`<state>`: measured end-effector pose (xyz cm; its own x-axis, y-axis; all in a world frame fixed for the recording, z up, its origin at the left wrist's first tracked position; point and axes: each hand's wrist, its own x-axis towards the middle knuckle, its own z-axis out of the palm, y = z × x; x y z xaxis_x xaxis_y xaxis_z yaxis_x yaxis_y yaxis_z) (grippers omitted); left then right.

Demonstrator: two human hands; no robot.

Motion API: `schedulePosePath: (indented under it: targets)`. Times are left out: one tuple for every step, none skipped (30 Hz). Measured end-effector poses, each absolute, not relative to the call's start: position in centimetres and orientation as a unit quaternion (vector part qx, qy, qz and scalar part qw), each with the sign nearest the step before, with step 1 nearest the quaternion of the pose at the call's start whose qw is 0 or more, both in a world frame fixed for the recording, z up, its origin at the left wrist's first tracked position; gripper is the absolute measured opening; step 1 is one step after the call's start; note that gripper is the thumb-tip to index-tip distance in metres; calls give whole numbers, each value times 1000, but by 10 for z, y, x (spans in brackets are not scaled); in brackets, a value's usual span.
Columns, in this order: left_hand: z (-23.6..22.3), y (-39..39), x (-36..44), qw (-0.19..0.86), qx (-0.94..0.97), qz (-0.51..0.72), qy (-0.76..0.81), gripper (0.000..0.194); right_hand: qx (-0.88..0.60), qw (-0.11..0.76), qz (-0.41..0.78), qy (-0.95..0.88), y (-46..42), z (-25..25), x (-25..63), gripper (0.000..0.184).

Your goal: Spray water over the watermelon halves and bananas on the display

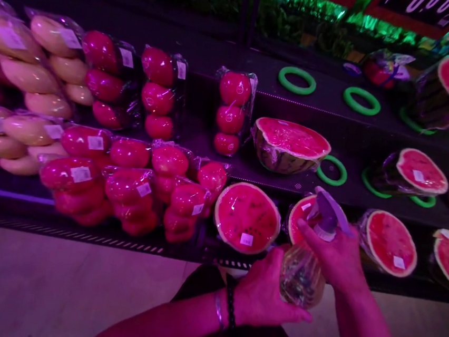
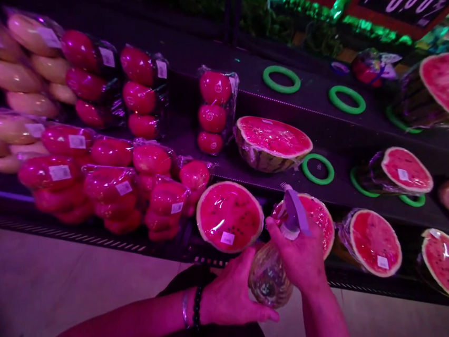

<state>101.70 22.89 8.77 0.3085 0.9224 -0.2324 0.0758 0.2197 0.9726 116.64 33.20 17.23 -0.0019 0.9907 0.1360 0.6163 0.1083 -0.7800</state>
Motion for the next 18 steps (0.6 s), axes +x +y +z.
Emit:
schedulePosePath:
  targets:
    - [86, 228, 1019, 624, 524, 330, 477, 127, -622, 346, 273, -648, 327, 166, 1172, 36]
    - [84, 227, 1020, 629, 528, 317, 474, 127, -633, 342, 278, -637, 322, 160, 1177, 39]
    - [82, 226, 1022, 636, 532, 305, 468, 126, -644, 342, 280, -624, 318, 154, 1183, 41]
    - [80, 225, 1023, 643, 535, 292, 463, 126, -655, 344, 279, -612, 315, 148, 1188, 44]
    - [79, 225, 1025, 649, 537, 279, 460, 126, -666, 347, 276, -600, 312, 144, 1192, 45]
    - [78, 225, 1026, 655, 538, 266, 460, 126, -675, 347, 274, -591, 310, 139, 1196, 45]
    - [77, 225, 1028, 659, 538, 254, 460, 125, -681, 346, 274, -585, 308, 136, 1200, 44]
    - [75, 225, 1031, 662, 538, 245, 462, 124, -685, 344, 276, -580, 306, 133, 1203, 43]
    - [74, 225, 1034, 663, 539, 237, 461, 123, -688, 344, 279, -575, 304, 130, 1206, 42]
    - [73, 225, 1037, 665, 542, 230, 460, 121, -692, 345, 283, -568, 303, 128, 1209, 42]
    - [72, 226, 1040, 666, 546, 224, 457, 120, -697, 347, 286, -559, 301, 127, 1213, 42]
    - [70, 226, 1044, 667, 550, 219, 453, 120, -703, 351, 287, -548, 299, 125, 1217, 42]
    - [69, 226, 1048, 667, 555, 214, 448, 119, -710, 354, 288, -535, 297, 123, 1221, 41]
    - [67, 227, 1052, 667, 560, 209, 444, 118, -718, 357, 289, -522, 295, 122, 1226, 39]
    - [66, 227, 1056, 666, 565, 204, 442, 117, -726, 361, 290, -508, 293, 120, 1232, 37]
    - [66, 228, 1060, 665, 570, 197, 440, 117, -734, 365, 290, -493, 290, 118, 1238, 37]
    - [66, 228, 1065, 664, 574, 189, 440, 117, -742, 368, 290, -479, 288, 116, 1244, 38]
    - [66, 229, 1069, 662, 577, 179, 443, 118, -749, 369, 290, -467, 286, 114, 1250, 39]
